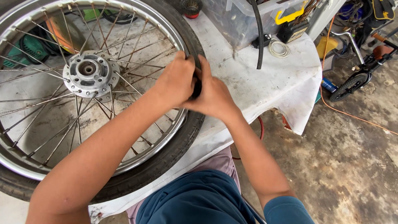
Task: Sanding the metal rim of a motorcycle wheel to remove rust and grime using a piece of sandpaper
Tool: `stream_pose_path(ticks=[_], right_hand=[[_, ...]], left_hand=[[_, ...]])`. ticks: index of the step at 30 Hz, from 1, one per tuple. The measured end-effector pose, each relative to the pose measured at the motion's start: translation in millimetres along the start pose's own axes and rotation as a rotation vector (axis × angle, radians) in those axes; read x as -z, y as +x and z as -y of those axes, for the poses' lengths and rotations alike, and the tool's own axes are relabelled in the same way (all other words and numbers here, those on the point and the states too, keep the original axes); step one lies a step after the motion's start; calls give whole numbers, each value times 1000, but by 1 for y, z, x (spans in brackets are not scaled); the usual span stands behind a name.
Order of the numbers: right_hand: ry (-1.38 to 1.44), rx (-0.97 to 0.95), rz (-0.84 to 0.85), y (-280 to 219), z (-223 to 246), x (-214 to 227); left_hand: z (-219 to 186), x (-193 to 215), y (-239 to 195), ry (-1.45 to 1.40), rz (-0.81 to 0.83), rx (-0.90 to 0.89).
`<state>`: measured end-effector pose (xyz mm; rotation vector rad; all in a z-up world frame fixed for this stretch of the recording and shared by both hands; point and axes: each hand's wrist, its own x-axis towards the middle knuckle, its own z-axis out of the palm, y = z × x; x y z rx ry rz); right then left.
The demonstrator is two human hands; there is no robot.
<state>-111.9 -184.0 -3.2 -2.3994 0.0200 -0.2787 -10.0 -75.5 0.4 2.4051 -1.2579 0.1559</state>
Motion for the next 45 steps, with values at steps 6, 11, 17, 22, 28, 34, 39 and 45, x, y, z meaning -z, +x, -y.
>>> stream_pose_path(ticks=[6, 11, 17, 22, 28, 34, 39, 45], right_hand=[[-98, 64, -35, 23, -13, 7], [-47, 80, -67, -47, 9, -13], [-126, 111, -119, -83, 17, -39], [-132, 45, -73, -46, 4, -36], [-122, 173, -102, 15, -23, -13], [-146, 220, -48, -46, 1, -17], [-174, 231, -10, -62, -2, -16], [-160, 279, 34, -33, -14, 17]], left_hand=[[30, -8, 27, -46, 4, 27], [-9, 12, -45, -65, 154, 24], [-23, 27, -75, -32, 238, 40], [-7, 9, -42, -70, 150, 65], [35, -6, 18, -79, -36, 113], [18, 0, -33, -49, 97, 56], [-37, 42, -88, 459, 15, -34], [34, 42, -47, 260, 259, -576]])
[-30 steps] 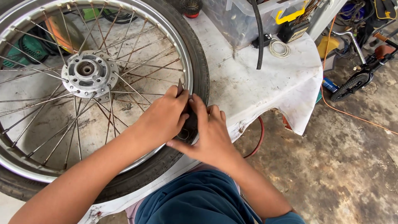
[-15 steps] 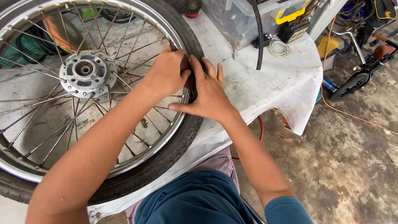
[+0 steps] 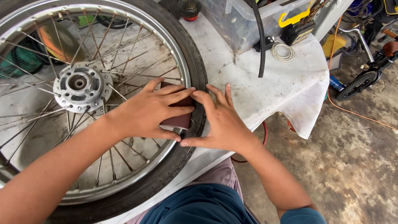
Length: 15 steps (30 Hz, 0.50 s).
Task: Sanding the metal rim of a motorcycle wheel to remove rust and grime using a piece of sandpaper
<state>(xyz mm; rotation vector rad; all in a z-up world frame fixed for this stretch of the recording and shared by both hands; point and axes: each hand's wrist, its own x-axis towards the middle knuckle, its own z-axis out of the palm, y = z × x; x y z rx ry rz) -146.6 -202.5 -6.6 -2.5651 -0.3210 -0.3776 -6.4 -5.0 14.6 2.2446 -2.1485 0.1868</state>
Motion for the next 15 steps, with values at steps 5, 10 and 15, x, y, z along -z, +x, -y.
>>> stream_pose_path(ticks=[5, 10, 15], right_hand=[[440, 16, -46, 34, -59, 16], [875, -276, -479, 117, -134, -21], [1036, -441, -636, 214, -170, -68]], left_hand=[[24, 1, 8, 197, -33, -209], [48, -15, 17, 163, -166, -332], [95, -25, 41, 125, -293, -195]])
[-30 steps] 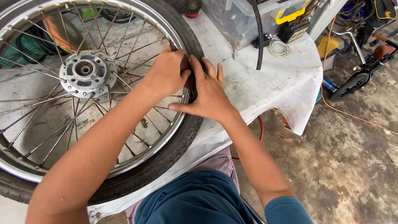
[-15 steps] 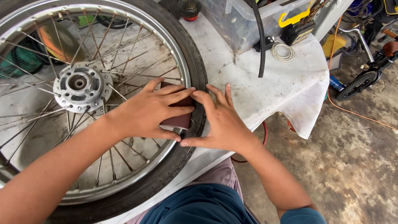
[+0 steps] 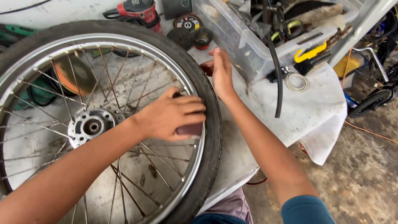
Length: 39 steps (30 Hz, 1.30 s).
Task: Sanding the metal rim of a motorcycle wheel to remove rust and grime using a piece of sandpaper
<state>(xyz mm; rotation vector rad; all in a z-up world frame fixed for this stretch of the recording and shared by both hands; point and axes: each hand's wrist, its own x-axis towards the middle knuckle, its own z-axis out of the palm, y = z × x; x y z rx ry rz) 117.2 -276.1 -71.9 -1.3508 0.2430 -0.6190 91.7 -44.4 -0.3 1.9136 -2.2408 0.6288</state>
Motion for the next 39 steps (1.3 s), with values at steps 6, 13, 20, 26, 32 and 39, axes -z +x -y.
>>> stream_pose_path(ticks=[6, 13, 20, 26, 32, 39], right_hand=[[-79, 92, 173, 34, -33, 0], [-287, 174, 350, 36, -58, 2], [-448, 143, 430, 38, -44, 1], [-348, 71, 455, 36, -35, 2], [-370, 129, 479, 33, -35, 4], [-412, 169, 486, 34, -33, 3]], left_hand=[[33, -7, 5, 75, 31, 191], [22, 7, 11, 53, 69, 283], [-1, -3, 19, 104, 30, 293], [15, -2, 23, 158, 42, 375], [42, 1, 15, 189, -27, 361], [43, 7, 8, 189, -12, 385]])
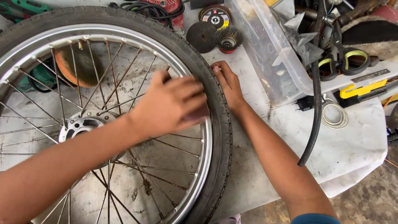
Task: Sanding the metal rim of a motorcycle wheel to remove rust and grime using a piece of sandpaper
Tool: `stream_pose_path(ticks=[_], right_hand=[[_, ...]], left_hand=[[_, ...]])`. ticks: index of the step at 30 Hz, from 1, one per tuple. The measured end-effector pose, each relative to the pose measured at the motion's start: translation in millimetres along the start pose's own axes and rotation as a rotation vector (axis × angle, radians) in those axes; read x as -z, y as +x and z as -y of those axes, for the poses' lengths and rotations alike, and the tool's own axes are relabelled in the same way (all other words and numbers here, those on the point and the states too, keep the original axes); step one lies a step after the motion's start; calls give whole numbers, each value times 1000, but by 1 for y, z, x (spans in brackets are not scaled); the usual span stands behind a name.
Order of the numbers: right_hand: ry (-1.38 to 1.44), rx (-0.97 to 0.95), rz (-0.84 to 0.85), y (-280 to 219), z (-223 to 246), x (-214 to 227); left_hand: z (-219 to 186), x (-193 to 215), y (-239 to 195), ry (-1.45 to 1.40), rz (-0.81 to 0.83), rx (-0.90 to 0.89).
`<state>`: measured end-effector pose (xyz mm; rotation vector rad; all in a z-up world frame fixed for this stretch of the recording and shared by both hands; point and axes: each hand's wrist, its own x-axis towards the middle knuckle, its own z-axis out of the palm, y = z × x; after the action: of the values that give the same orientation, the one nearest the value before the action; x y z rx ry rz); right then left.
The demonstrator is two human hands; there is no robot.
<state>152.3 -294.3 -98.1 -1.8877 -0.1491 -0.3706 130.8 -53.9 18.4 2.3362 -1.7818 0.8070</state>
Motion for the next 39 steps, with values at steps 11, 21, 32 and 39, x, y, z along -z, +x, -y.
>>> stream_pose_path(ticks=[11, 21, 32, 39], right_hand=[[1, -66, 25, -2, 13, 2], [3, -74, 40, -2, 11, 2], [0, -61, 69, -1, 6, 3], [-32, -23, 57, 2, -7, 2]], left_hand=[[-32, 17, -14, -132, 176, -94], [-34, 20, -14, -179, 315, -192], [17, 3, -4, 21, 134, -282], [33, 2, 5, -113, 196, -244]])
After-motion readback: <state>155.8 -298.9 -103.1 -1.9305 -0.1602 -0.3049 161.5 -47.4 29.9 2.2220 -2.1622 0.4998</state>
